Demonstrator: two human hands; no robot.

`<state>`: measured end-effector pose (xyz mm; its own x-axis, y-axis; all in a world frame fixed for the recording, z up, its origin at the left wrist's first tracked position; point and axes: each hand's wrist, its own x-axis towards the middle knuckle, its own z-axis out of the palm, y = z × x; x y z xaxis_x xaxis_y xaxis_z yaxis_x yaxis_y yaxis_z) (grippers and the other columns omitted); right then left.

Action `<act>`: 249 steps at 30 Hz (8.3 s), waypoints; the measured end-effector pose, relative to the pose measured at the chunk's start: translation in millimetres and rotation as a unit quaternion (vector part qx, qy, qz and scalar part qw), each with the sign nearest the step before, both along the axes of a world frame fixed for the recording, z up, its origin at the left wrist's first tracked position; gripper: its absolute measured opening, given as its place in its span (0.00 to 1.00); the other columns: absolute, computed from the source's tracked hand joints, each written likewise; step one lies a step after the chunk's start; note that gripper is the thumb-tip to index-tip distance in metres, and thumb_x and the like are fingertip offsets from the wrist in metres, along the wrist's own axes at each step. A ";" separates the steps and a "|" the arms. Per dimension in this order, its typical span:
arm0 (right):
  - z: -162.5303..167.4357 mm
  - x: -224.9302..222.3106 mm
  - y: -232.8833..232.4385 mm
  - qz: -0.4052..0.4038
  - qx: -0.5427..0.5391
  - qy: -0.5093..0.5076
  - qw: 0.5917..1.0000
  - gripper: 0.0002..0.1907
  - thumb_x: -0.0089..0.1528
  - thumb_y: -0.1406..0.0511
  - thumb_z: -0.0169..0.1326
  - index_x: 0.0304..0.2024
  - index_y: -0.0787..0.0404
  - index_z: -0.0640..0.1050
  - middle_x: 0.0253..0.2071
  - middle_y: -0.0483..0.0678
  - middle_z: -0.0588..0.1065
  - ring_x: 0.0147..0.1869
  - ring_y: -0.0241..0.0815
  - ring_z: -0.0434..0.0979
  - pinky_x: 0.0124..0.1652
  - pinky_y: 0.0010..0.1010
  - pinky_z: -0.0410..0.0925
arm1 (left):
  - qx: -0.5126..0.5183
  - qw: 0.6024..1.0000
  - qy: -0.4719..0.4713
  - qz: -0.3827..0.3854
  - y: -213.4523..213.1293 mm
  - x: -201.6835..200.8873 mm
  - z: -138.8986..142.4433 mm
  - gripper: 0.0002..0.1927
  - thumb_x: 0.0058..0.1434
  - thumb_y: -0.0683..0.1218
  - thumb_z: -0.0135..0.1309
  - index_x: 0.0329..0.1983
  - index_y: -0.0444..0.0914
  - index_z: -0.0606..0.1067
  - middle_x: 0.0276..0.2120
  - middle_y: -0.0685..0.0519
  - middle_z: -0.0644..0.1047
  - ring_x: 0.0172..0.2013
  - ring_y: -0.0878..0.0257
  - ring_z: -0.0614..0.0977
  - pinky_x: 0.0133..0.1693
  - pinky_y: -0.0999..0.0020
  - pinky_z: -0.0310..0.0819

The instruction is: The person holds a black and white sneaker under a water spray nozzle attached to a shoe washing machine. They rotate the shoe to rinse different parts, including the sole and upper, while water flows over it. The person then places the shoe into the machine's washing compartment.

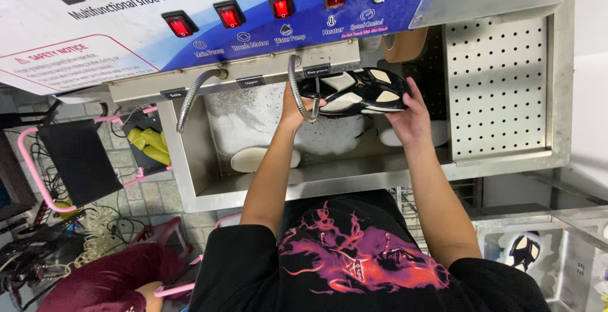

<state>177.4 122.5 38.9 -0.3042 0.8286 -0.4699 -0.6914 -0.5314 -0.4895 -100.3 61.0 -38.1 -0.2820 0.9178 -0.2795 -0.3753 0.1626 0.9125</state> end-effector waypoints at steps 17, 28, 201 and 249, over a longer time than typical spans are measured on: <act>-1.2 -19.8 18.3 0.019 -0.036 0.040 0.998 0.30 0.67 0.66 0.53 0.71 0.52 0.62 0.71 0.52 0.67 0.76 0.57 0.66 0.70 0.61 0.61 | -0.078 0.997 0.029 -0.004 -1.6 -9.6 2.3 0.47 0.40 0.36 0.75 0.63 0.28 0.65 0.48 0.46 0.78 0.47 0.57 0.82 0.47 0.65 0.82; -0.4 -5.3 15.2 0.016 -0.018 0.033 0.999 0.31 0.63 0.62 0.57 0.69 0.50 0.66 0.71 0.51 0.68 0.77 0.57 0.64 0.70 0.64 0.59 | -0.101 0.992 0.022 -0.070 6.1 9.5 -6.1 0.36 0.46 0.36 0.78 0.55 0.19 0.73 0.40 0.36 0.82 0.37 0.54 0.87 0.40 0.64 0.86; 22.8 -9.6 -149.8 0.214 0.123 -0.220 0.944 0.47 0.54 0.80 0.65 0.71 0.62 0.56 0.62 0.55 0.72 0.65 0.45 0.74 0.62 0.38 0.71 | 0.005 0.951 -0.250 0.182 10.5 27.5 -46.0 0.20 0.73 0.53 0.45 0.57 0.33 0.73 0.50 0.48 0.77 0.51 0.59 0.78 0.57 0.63 0.70; -113.0 -10.2 -34.2 0.359 0.202 -0.326 0.851 0.60 0.41 0.73 0.64 0.76 0.62 0.57 0.72 0.52 0.63 0.78 0.47 0.60 0.73 0.31 0.51 | -0.162 0.970 0.138 -0.119 -10.5 -18.9 -1.6 0.26 0.53 0.47 0.76 0.49 0.26 0.82 0.43 0.46 0.85 0.42 0.62 0.84 0.48 0.68 0.80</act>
<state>167.2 88.4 -74.0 -0.5832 0.6736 -0.4540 0.2284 -0.4004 -0.8874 -119.3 50.5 -39.8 -0.1779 0.8426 -0.5083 -0.0403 0.5099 0.8593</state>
